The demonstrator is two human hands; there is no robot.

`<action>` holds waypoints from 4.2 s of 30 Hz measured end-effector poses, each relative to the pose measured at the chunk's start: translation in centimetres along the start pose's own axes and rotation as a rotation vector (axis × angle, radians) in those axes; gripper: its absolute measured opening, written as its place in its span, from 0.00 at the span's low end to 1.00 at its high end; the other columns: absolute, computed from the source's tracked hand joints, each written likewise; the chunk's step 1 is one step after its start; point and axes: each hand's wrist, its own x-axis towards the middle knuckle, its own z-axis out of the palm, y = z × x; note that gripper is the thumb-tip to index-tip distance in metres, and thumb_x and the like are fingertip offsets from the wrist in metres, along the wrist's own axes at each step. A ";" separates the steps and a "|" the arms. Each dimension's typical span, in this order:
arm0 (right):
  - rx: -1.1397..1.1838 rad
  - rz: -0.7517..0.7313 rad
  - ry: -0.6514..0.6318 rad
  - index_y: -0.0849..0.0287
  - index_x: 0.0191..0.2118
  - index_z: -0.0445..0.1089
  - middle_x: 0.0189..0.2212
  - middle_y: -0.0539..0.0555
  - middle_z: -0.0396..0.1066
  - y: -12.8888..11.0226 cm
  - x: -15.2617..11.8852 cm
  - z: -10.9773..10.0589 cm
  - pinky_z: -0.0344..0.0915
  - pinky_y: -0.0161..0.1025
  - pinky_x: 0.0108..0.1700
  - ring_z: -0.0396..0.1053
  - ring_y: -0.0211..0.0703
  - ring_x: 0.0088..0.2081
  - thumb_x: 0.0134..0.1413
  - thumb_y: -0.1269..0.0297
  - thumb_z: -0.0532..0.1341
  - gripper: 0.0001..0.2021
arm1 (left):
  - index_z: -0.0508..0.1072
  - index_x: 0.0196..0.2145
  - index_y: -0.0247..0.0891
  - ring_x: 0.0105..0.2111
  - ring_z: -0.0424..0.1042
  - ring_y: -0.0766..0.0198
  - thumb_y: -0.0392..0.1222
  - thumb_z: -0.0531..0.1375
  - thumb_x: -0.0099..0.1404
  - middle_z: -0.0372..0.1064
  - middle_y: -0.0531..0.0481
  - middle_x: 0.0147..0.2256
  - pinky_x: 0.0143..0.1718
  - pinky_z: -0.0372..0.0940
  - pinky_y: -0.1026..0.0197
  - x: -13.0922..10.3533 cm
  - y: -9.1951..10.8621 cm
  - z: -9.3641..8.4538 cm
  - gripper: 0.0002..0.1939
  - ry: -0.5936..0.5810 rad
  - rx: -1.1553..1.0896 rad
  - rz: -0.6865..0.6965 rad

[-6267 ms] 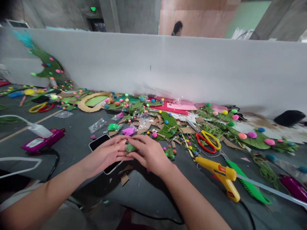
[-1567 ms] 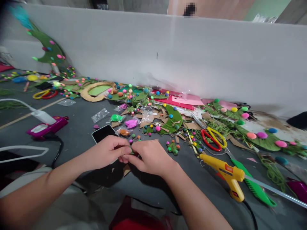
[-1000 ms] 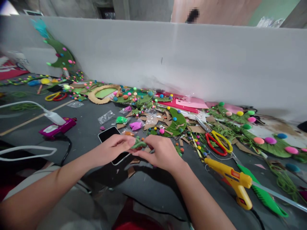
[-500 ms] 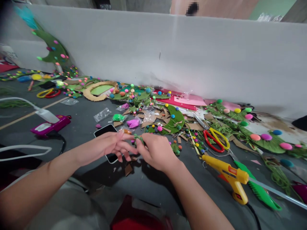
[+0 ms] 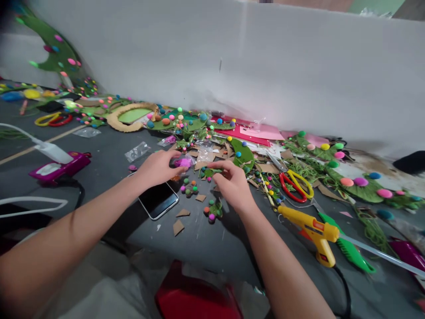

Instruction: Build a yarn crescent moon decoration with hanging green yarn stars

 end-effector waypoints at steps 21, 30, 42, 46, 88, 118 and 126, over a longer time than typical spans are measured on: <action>0.042 -0.087 -0.110 0.60 0.34 0.76 0.23 0.46 0.62 0.2 0.1 0.2 0.50 0.35 0.27 0.52 0.32 0.25 0.58 0.47 0.65 0.18 | 0.74 0.55 0.39 0.50 0.75 0.54 0.47 0.71 0.59 0.72 0.42 0.56 0.54 0.70 0.52 -4.3 3.9 -0.8 0.28 -0.123 -0.736 0.198; 0.058 -0.096 -0.072 0.60 0.31 0.75 0.20 0.46 0.58 0.5 0.1 0.2 0.48 0.36 0.26 0.51 0.33 0.23 0.59 0.47 0.64 0.19 | 0.77 0.52 0.36 0.41 0.77 0.56 0.45 0.72 0.59 0.79 0.43 0.44 0.43 0.72 0.53 -4.3 4.1 -0.8 0.24 -0.267 -1.012 -0.066; 0.056 -0.067 -0.094 0.59 0.32 0.74 0.21 0.46 0.55 0.4 0.3 -0.7 0.45 0.37 0.25 0.49 0.33 0.23 0.62 0.41 0.59 0.23 | 0.79 0.50 0.37 0.44 0.75 0.56 0.44 0.73 0.58 0.77 0.43 0.46 0.46 0.69 0.54 -4.2 3.0 -0.4 0.22 -0.218 -1.128 -0.099; -0.020 -0.082 -0.192 0.59 0.34 0.75 0.25 0.48 0.64 0.0 0.0 -0.6 0.53 0.35 0.30 0.57 0.35 0.28 0.56 0.45 0.66 0.19 | 0.77 0.47 0.33 0.43 0.74 0.59 0.39 0.73 0.57 0.76 0.43 0.45 0.46 0.69 0.56 -4.4 3.0 -0.7 0.20 -0.177 -1.225 -0.130; 0.023 -0.185 -0.194 0.58 0.33 0.80 0.30 0.51 0.77 -0.1 -0.4 0.4 0.64 0.38 0.37 0.68 0.38 0.31 0.55 0.55 0.70 0.10 | 0.84 0.35 0.39 0.35 0.78 0.65 0.42 0.70 0.62 0.82 0.50 0.35 0.39 0.73 0.65 -5.3 3.7 -1.1 0.05 -0.035 -0.937 0.024; -0.042 -0.247 -0.243 0.60 0.34 0.78 0.30 0.51 0.74 -0.3 -0.8 0.5 0.61 0.39 0.36 0.64 0.37 0.32 0.56 0.59 0.69 0.09 | 0.80 0.35 0.36 0.31 0.76 0.69 0.41 0.66 0.66 0.79 0.52 0.32 0.34 0.70 0.70 -5.8 4.7 -1.0 0.06 -0.047 -0.800 0.083; -0.082 -0.361 -0.262 0.60 0.33 0.76 0.28 0.49 0.72 -0.2 -0.9 0.6 0.59 0.37 0.35 0.64 0.35 0.31 0.60 0.62 0.67 0.07 | 0.80 0.35 0.36 0.31 0.75 0.69 0.43 0.66 0.66 0.78 0.52 0.32 0.33 0.69 0.70 -5.9 4.8 -0.9 0.07 -0.086 -0.741 0.145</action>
